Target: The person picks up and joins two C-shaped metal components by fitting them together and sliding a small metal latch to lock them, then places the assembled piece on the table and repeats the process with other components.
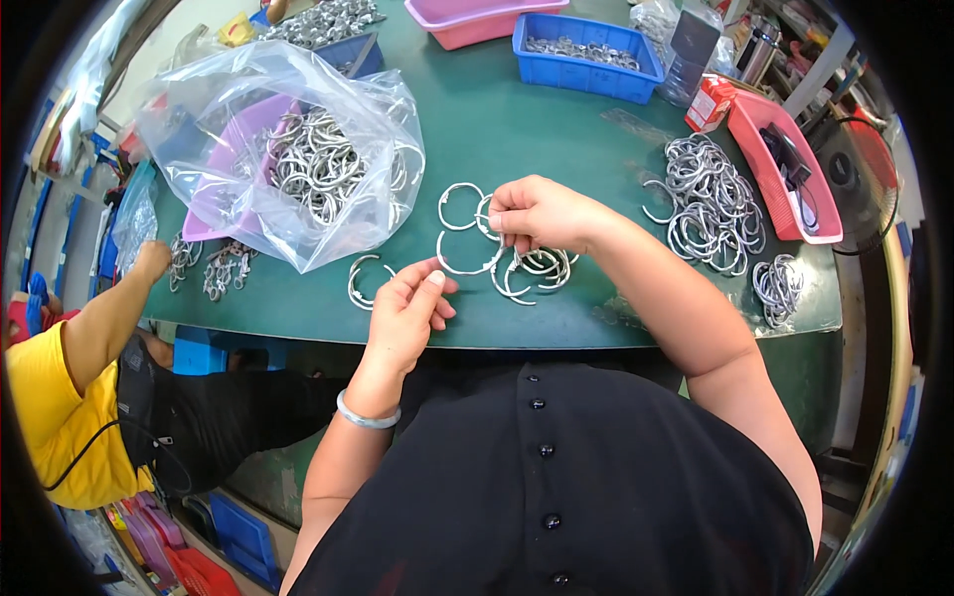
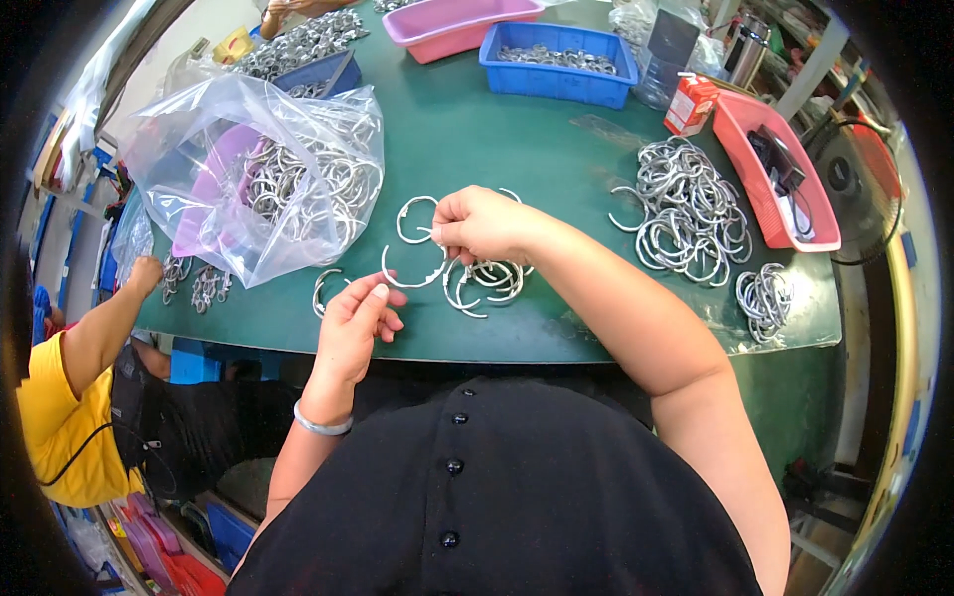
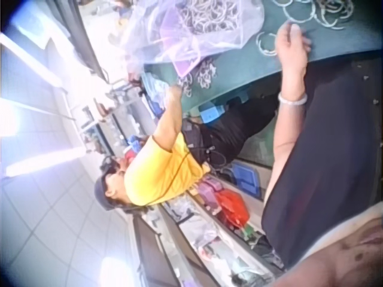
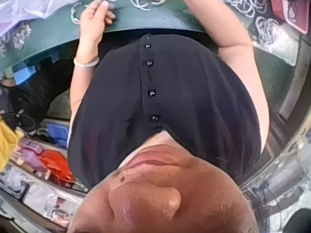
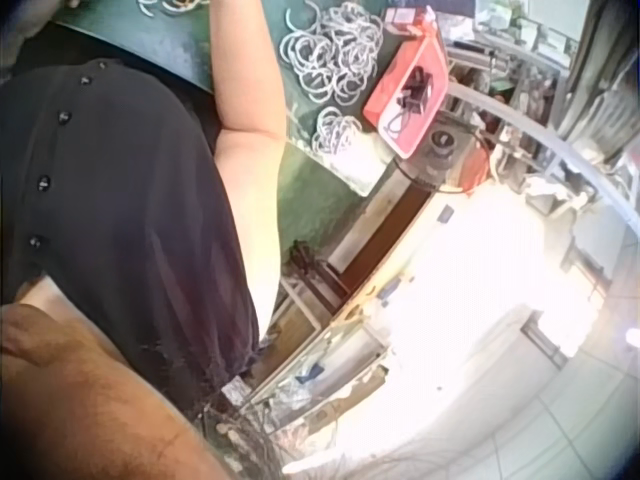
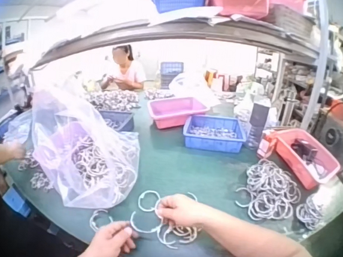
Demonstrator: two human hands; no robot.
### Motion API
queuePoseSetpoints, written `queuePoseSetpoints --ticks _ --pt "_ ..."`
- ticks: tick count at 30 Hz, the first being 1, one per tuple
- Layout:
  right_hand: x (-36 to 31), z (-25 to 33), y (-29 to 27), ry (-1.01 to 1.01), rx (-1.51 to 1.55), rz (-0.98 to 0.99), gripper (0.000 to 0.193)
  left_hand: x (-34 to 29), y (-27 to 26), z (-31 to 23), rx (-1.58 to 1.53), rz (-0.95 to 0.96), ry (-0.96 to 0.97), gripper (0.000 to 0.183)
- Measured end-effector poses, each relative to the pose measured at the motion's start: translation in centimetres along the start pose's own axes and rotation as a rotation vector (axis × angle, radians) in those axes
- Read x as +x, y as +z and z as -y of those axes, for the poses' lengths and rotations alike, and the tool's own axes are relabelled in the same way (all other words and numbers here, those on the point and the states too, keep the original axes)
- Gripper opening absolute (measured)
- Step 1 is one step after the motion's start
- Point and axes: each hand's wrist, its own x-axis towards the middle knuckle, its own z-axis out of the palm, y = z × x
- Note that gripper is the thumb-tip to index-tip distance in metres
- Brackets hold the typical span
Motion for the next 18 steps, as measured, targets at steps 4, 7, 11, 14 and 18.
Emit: queuePoseSetpoints --ticks 4,7,11,14,18 --pt "-0.6 -0.3 0.5 -0.035 0.166 0.003 0.012 -0.6 0.5 -1.2 -0.182 0.01 0.038 0.019" --pt "-1.3 -0.4 0.9 -0.054 0.276 0.036 0.012 -1.5 0.8 -2.2 -0.191 0.009 0.085 0.018" --pt "-1.5 -0.9 1.3 -0.025 0.462 0.1 0.014 -2.0 0.8 -2.8 -0.281 0.031 0.061 0.018" --pt "-1.2 -0.8 1.4 0.0 0.513 0.126 0.017 -1.9 0.6 -3.2 -0.314 0.028 0.042 0.018" --pt "-1.2 -0.6 1.6 0.029 0.536 0.126 0.015 -1.8 0.2 -3.2 -0.376 0.04 0.007 0.018"
